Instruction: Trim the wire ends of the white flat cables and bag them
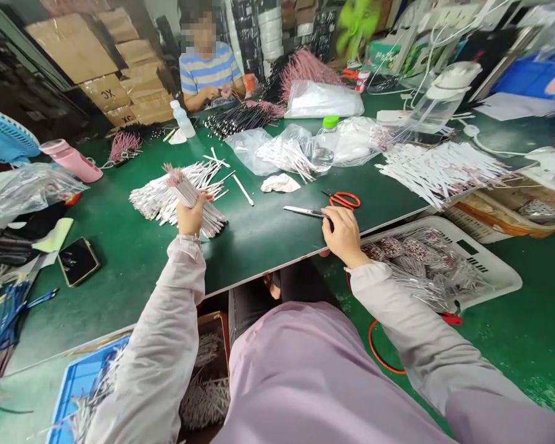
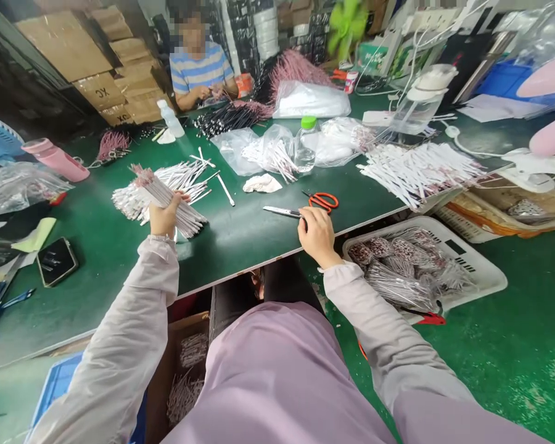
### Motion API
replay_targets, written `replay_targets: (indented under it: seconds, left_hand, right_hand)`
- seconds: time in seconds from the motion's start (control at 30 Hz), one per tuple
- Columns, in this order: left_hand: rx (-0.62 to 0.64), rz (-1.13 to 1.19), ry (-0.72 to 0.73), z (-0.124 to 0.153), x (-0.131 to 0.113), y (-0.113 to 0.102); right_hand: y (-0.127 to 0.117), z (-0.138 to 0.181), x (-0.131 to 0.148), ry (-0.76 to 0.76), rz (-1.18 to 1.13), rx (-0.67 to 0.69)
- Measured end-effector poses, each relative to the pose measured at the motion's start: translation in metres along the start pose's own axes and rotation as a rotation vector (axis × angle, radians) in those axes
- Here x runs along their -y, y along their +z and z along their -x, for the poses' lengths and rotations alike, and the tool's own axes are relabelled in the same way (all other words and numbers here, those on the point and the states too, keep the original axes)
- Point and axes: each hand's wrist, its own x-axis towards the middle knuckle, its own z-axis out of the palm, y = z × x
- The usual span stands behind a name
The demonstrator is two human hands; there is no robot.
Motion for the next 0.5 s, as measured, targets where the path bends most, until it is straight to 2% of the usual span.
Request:
replay_targets:
  seconds: [0.23,0.5]
  left_hand:
    - [0.079,-0.044,0.054,0.005,-0.004,0.006]
    - [0.040,0.024,-0.011,-0.003,0.007,0.012]
  right_hand:
    - [-0.002,0.001,0.000,0.059,-0.009,0.050]
    - [-0.004,0.003,0.002,0.087,-0.002,0.085]
